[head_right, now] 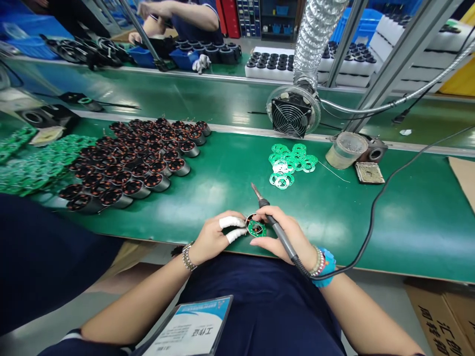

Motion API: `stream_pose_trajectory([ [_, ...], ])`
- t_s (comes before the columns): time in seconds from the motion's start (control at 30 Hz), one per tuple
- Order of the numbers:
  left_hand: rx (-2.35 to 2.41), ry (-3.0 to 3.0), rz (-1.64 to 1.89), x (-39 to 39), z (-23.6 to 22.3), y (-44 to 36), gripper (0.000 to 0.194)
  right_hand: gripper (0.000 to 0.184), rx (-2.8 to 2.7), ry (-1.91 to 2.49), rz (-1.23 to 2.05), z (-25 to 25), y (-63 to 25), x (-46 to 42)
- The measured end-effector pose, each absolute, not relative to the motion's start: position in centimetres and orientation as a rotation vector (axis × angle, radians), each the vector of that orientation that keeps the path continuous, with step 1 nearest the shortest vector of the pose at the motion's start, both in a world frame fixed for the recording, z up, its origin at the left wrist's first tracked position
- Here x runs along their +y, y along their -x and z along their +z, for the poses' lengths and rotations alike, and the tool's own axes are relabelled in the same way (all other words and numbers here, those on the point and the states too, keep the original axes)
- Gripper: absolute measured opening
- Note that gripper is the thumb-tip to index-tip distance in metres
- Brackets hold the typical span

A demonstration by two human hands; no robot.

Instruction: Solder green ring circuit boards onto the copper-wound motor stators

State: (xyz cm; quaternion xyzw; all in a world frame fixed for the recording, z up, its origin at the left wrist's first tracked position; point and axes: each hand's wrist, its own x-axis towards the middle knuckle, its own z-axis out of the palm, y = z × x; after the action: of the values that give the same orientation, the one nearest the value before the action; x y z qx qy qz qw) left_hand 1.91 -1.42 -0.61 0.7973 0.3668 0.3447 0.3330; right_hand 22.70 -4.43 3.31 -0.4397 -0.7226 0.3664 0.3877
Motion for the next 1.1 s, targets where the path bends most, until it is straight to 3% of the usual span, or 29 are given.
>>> stream_pose_trajectory([
  [0.2, 0.878, -1.985, 0.864, -0.6, -0.1, -1.8, 0.008, 0.043, -1.956, 1.180, 0.721, 1.5, -21.7, -3.4],
  [0.43, 0.947, -1.255, 0.811, -0.5, 0.4, -3.3, 0.015, 0.042, -1.936, 1.211, 0.757, 0.6, -22.1, -2.1],
  [0.63, 0.995, -1.363, 0.780, 0.1, 0.8, -4.3, 0.014, 0.044, -1.989, 1.172, 0.684, 1.5, -22.5, -2.2],
  [0.77, 0.979, -1.475, 0.703, 0.6, 1.0, -3.9, 0.014, 0.023, -1.983, 1.088, 0.507, 2.6, -22.2, -1.6],
  [0.93, 0.939, -1.355, 0.688, 0.6, 1.0, -3.9, 0.017, 0.021, -2.113, 0.984, 0.290, 2.0, -21.1, -1.1],
  [1.1, 0.949, -1.130, 0.703, 0.6, 1.0, -3.9, 0.023, 0.021, -2.056, 1.031, 0.365, 1.9, -21.1, -1.8],
])
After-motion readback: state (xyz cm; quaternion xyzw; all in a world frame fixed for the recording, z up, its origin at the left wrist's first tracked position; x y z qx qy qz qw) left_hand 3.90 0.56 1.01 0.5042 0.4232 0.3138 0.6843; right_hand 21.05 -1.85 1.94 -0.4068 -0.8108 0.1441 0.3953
